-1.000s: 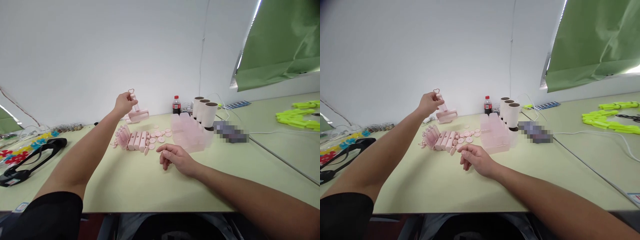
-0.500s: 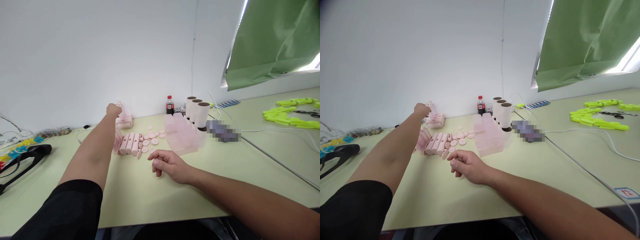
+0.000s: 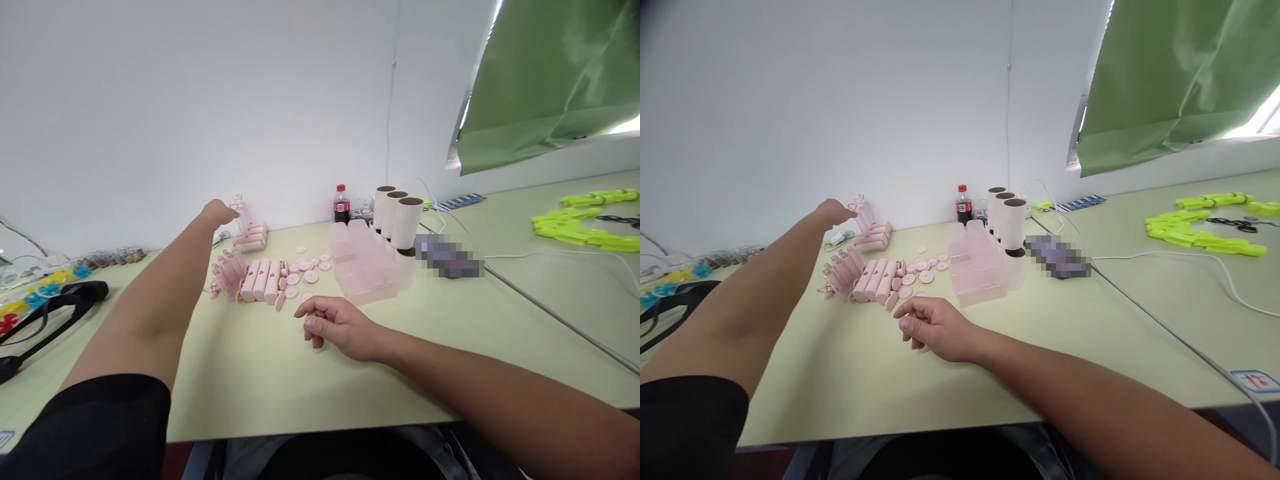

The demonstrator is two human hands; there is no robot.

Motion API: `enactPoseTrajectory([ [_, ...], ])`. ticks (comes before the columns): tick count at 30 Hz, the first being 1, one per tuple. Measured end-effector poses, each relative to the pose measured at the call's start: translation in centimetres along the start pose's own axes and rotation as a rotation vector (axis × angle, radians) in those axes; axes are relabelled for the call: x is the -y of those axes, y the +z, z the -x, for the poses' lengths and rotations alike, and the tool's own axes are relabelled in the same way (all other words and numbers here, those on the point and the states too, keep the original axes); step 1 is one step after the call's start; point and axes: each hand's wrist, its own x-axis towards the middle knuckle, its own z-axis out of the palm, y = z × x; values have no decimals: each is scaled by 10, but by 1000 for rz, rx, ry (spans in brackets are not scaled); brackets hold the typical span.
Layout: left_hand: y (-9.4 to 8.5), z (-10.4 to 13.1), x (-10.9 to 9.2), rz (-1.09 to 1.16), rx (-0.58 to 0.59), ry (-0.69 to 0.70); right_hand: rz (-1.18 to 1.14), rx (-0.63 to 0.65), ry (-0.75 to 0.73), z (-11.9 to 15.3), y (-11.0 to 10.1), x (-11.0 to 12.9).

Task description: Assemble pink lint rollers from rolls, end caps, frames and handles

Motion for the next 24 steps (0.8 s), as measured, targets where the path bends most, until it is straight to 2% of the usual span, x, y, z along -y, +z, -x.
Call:
enactPoseTrajectory([
  [5,-22,43,9,-207,128,76,51,19,30,1,-1,-1],
  [9,-22,75,12,-239,167,248,74,23,39,0,-2,-4],
  [12,-15,90,1,-204,155,371,99,18,55,-2,-2,-7],
  [17,-1,128,-48,-2,53,709,117,21,70,-4,-2,-11],
  [22,18,192,-111,92,-36,1151,167,34,32,-5,-2,-14],
  [24,28,215,-134,71,-42,1269,179,47,7,-5,-2,-15],
])
